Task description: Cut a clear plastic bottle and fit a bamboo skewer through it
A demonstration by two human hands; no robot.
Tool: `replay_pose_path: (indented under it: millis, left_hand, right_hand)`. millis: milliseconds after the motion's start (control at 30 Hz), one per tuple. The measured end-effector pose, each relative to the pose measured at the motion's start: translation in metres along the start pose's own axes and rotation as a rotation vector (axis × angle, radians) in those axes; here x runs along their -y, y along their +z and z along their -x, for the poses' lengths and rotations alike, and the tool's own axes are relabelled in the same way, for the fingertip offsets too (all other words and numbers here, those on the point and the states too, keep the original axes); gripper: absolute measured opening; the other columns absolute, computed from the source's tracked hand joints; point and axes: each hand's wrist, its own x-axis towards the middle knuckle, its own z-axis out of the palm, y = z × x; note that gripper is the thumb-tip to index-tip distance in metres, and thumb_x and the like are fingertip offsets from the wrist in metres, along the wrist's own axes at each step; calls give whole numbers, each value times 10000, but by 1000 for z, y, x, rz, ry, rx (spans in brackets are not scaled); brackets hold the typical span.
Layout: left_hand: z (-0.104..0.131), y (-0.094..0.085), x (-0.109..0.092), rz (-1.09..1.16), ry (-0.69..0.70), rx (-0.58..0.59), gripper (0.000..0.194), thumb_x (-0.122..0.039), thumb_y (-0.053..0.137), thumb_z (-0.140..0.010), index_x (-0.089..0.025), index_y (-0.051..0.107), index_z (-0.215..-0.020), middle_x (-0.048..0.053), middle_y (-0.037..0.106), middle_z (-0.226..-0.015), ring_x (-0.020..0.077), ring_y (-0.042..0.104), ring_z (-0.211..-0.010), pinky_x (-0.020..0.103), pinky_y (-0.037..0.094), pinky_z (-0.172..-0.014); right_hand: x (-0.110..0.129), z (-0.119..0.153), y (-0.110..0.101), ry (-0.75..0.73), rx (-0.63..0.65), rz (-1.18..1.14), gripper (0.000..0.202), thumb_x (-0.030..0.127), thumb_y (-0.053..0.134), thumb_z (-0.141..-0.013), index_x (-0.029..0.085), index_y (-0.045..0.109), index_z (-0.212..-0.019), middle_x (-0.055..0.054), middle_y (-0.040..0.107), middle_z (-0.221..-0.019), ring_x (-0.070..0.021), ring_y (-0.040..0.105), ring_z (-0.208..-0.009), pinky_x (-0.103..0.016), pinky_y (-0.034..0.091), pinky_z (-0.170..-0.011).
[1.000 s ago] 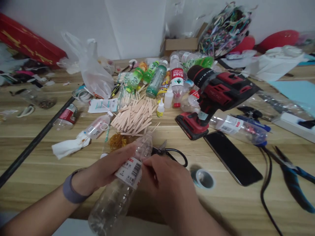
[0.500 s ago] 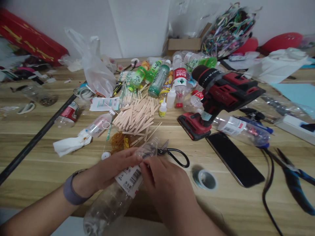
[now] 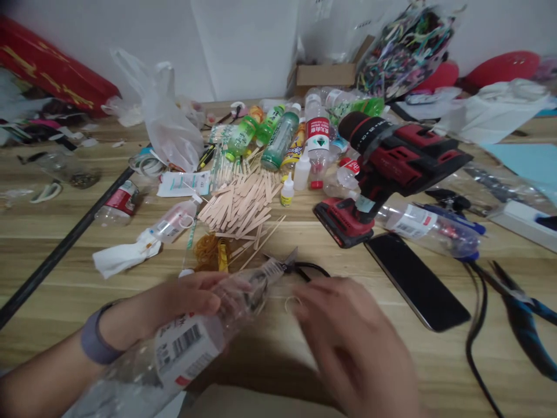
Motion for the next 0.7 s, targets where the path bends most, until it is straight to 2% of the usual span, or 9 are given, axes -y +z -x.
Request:
replay_pose_path:
  millis: [100,233,300,400,500,567,700]
  left_hand:
    - [6,-5,0,4,-25,147,744,-511,966,-519,-177,734,-1142,16,766,-892,125,669,-744,206,498,-692]
    - [9,-5,2,18,-14,272,698,-478,942,-607,-209,716,-1209,10,784,-953,111,687,-775,189,495,-714]
    - [9,-3,2,24,-9,297,639,-446,940,-620,-215,728,-1176,-10,785,-955,92,678,-745,171,475,-690]
    - [8,3,-1,23,-31,329,550,-380,941,-618,-193,745,-1098,-43,772,-897,75,656,-695,159,446,-648]
    - [7,9,-3,42,-70,351,479,-356,925,-614,-168,755,-1021,-64,751,-827,74,638,-656,161,434,-619]
    - [6,13,-3,46,-103,336,462,-356,921,-594,-160,761,-981,-67,745,-800,74,626,-633,162,441,-613]
    - [5,14,0,44,-159,324,528,-337,922,-561,-154,752,-1026,-63,758,-802,75,622,-593,167,458,-578]
  right_hand:
    - [-19,-12,-6,127,71,-149,148,297,598,-965,260,740,-986,-49,740,-914,-194,723,-801,-230,561,-565]
    - [-33,-25,-3,107,356,-523,135,244,637,-929,224,768,-955,-28,744,-815,-145,699,-703,-203,547,-610]
    - [-38,-28,0,54,484,-631,148,218,659,-917,207,773,-1012,-22,735,-781,-127,678,-677,-194,525,-614]
    - [-41,-34,4,-115,688,-716,239,158,648,-904,171,762,-1114,-37,735,-804,-117,655,-677,-196,488,-618]
    - [-37,-44,6,-293,866,-745,250,114,574,-905,147,761,-1067,-53,714,-815,-125,610,-679,-222,445,-617]
    - [-32,-50,7,-371,913,-711,224,115,531,-918,162,747,-952,-38,674,-782,-133,571,-677,-242,413,-622]
    - [-28,-52,6,-444,894,-548,200,205,523,-949,190,669,-813,-14,604,-769,-148,542,-689,-275,371,-637]
